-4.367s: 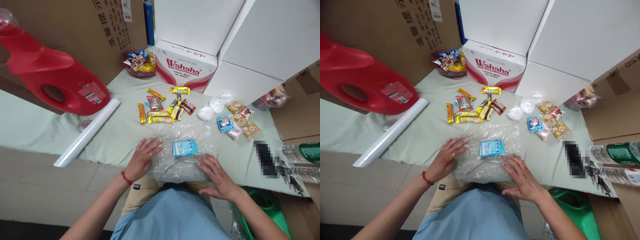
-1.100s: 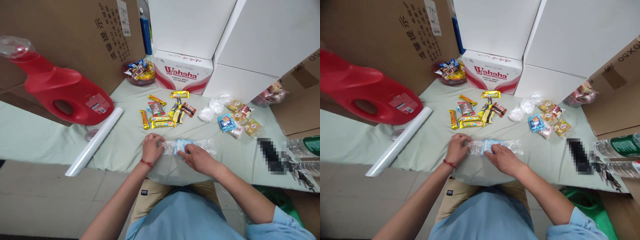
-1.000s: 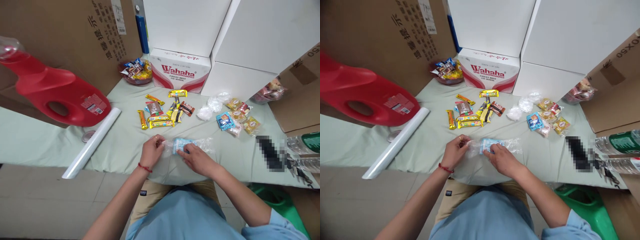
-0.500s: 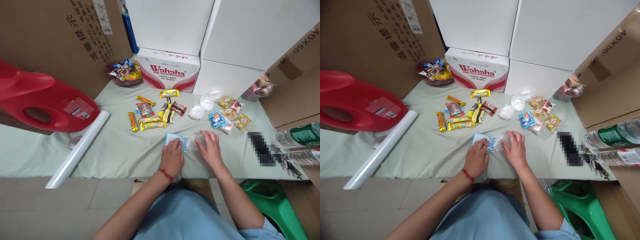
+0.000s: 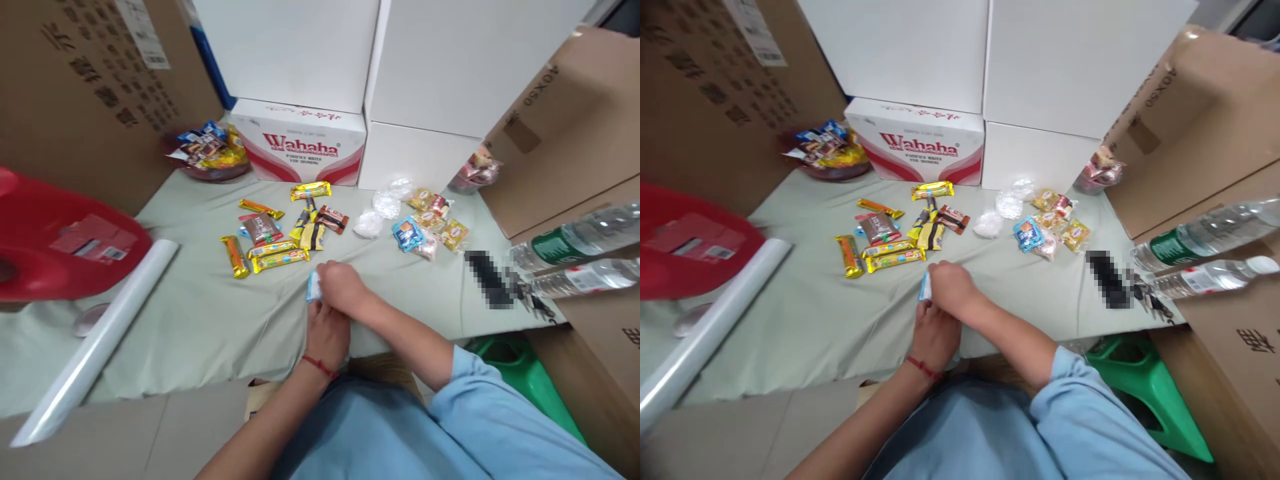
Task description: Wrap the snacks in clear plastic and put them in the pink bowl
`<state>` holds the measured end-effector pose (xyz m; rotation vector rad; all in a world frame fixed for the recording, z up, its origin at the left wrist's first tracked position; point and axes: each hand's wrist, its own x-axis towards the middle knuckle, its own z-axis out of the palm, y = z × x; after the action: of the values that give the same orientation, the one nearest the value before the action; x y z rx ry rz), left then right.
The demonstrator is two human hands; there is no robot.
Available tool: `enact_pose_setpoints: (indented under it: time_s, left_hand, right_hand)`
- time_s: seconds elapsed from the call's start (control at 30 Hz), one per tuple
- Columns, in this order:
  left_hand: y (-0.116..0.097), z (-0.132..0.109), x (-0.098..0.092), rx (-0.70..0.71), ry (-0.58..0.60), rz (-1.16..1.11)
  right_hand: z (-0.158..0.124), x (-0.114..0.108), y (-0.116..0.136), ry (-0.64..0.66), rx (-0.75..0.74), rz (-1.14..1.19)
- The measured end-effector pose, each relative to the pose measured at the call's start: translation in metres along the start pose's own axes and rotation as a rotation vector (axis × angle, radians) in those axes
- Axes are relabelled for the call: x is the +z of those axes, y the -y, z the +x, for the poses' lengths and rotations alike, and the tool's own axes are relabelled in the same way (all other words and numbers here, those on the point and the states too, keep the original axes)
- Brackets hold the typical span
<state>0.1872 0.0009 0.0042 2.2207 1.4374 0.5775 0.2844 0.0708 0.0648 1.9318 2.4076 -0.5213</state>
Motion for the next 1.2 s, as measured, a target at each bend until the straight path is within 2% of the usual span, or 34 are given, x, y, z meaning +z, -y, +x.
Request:
enact_pose_setpoints:
  time_s: [0.1, 0.2, 0.3, 0.4, 0.53, 0.67, 0.77, 0.83, 0.9, 0.97, 1.07, 1.13, 1.2]
  left_hand:
    - [0.006, -0.014, -0.002, 0.101, 0.041, 0.119]
    - [0.019, -0.042, -0.007, 0.191, 0.047, 0.264]
    - [0.040, -0.070, -0.015, 0.219, -0.004, 0.288]
    - [0.067, -0.087, -0.028, 0.250, -0.073, 0.252]
    - [0.094, -0.090, -0.043, 0.181, -0.159, 0.179]
    - [0.104, -0.085, -0.048, 0.115, -0.237, 0.119]
    - [0.110, -0.080, -0.049, 0.093, -0.267, 0.089]
    - [0.116, -0.078, -0.050, 0.090, -0.272, 0.090]
    - [0.122, -0.076, -0.050, 0.105, -0.286, 0.107]
    - [0.127, -0.075, -0.048, 0.121, -0.314, 0.143]
    - [0.127, -0.075, -0.042, 0.121, -0.368, 0.212]
    - [0.125, -0.076, -0.037, 0.103, -0.405, 0.239]
    - [0.123, -0.076, -0.033, 0.075, -0.430, 0.235]
  right_hand:
    - [0.007, 0.012, 0.018, 0.010, -0.011, 0.014]
    - [-0.002, 0.022, 0.028, -0.018, -0.006, 0.010]
    - [-0.010, 0.028, 0.032, -0.037, -0.019, -0.034]
    - [-0.012, 0.031, 0.032, -0.044, -0.007, -0.045]
    - [-0.016, 0.029, 0.029, -0.032, 0.010, -0.049]
    - [-0.029, 0.026, 0.028, -0.023, 0.001, -0.048]
    - [-0.047, 0.020, 0.014, -0.009, -0.001, 0.009]
    - [-0.065, 0.010, -0.009, -0.035, 0.011, 0.136]
    - [-0.091, -0.005, -0.045, -0.136, 0.036, 0.357]
    - [-0.120, -0.022, -0.092, -0.269, 0.091, 0.600]
    - [-0.161, -0.044, -0.171, -0.266, 0.248, 0.856]
    - [-0.175, -0.053, -0.220, -0.265, 0.374, 0.936]
    - [-0.176, -0.056, -0.261, -0.309, 0.522, 0.921]
